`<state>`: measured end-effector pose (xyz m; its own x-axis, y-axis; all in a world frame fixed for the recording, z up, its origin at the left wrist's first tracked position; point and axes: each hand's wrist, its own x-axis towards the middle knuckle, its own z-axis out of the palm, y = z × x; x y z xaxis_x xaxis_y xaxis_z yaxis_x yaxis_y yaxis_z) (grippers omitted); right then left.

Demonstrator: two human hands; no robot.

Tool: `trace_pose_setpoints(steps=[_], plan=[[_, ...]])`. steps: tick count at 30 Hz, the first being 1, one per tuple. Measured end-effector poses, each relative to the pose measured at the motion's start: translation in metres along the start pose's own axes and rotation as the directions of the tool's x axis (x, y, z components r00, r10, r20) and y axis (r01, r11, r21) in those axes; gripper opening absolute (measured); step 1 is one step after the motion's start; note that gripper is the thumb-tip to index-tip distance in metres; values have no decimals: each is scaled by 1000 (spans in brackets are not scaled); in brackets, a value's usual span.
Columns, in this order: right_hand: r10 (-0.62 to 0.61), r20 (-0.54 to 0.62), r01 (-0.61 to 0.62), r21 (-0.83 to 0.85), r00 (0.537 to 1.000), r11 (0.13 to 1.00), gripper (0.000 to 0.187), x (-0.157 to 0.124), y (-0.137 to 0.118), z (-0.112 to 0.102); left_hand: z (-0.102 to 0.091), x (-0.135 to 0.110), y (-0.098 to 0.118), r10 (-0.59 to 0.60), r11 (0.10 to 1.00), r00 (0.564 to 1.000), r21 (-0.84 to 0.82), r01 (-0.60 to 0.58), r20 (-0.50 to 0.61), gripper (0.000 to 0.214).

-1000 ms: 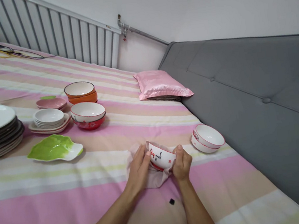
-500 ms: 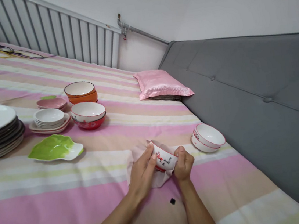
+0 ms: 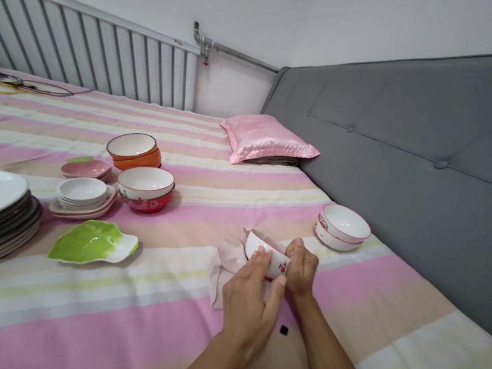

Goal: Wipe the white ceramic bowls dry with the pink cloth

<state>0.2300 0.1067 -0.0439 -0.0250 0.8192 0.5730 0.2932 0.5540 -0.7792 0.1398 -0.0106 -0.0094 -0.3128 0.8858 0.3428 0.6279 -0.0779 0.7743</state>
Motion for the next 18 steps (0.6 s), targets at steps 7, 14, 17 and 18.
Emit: trace_pose_setpoints(steps=[7,14,17,18], plan=[[-111,56,112,-15,992,994,48,0,3,-2,4,16,-30,-248,912,969,-336,235,6,61],[-174,109,177,-16,979,984,46,-1,4,-4,9,22,-38,-309,691,947,-664,287,88,60],[-166,83,168,-12,983,986,46,-1,5,-4,7,21,-36,-299,718,953,-647,256,46,58],[-158,70,159,-10,985,987,47,-1,5,-3,7,20,-35,-294,738,955,-628,247,31,57]])
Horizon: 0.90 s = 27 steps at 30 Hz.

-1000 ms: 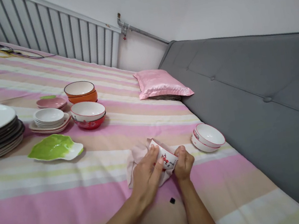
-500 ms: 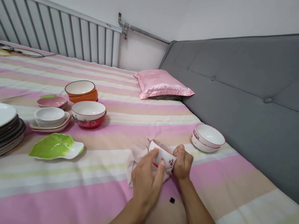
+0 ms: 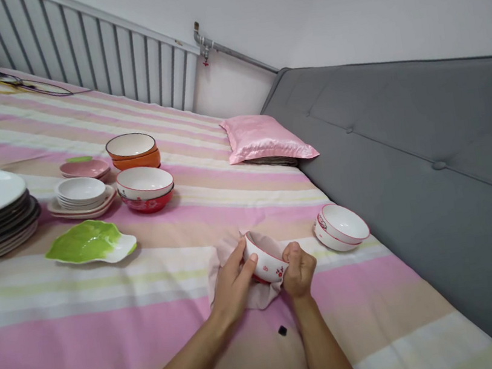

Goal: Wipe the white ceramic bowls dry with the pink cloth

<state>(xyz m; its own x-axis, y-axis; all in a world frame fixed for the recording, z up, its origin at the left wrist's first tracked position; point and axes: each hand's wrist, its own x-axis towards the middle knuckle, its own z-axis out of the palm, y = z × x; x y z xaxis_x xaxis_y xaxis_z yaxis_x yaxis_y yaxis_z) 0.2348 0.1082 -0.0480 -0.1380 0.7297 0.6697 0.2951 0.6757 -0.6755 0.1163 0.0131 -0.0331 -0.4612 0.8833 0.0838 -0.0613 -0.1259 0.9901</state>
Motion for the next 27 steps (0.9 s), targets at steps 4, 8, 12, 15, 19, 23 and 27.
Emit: trace_pose_setpoints(steps=[4,8,12,15,19,23,27], plan=[[46,-42,-45,18,998,999,48,1,1,1,-1,-6,7,37,990,999,136,-35,-13,57],[76,-51,-74,35,996,997,49,2,-2,1,0,-12,16,103,946,995,310,-94,-12,54],[80,-34,-78,41,996,996,49,2,-3,1,1,-15,19,146,913,988,392,-114,-51,48],[71,-8,-70,38,997,997,49,1,-4,0,0,-13,18,75,927,990,374,-24,-123,46],[11,77,-15,61,997,998,48,0,-12,-2,-5,-5,15,8,967,972,251,53,-236,34],[8,112,-30,193,994,981,48,2,-25,-5,-12,3,12,-106,948,953,261,183,-284,39],[259,-133,-222,242,957,944,41,14,-22,-11,-14,6,8,-320,910,940,238,339,-118,48]])
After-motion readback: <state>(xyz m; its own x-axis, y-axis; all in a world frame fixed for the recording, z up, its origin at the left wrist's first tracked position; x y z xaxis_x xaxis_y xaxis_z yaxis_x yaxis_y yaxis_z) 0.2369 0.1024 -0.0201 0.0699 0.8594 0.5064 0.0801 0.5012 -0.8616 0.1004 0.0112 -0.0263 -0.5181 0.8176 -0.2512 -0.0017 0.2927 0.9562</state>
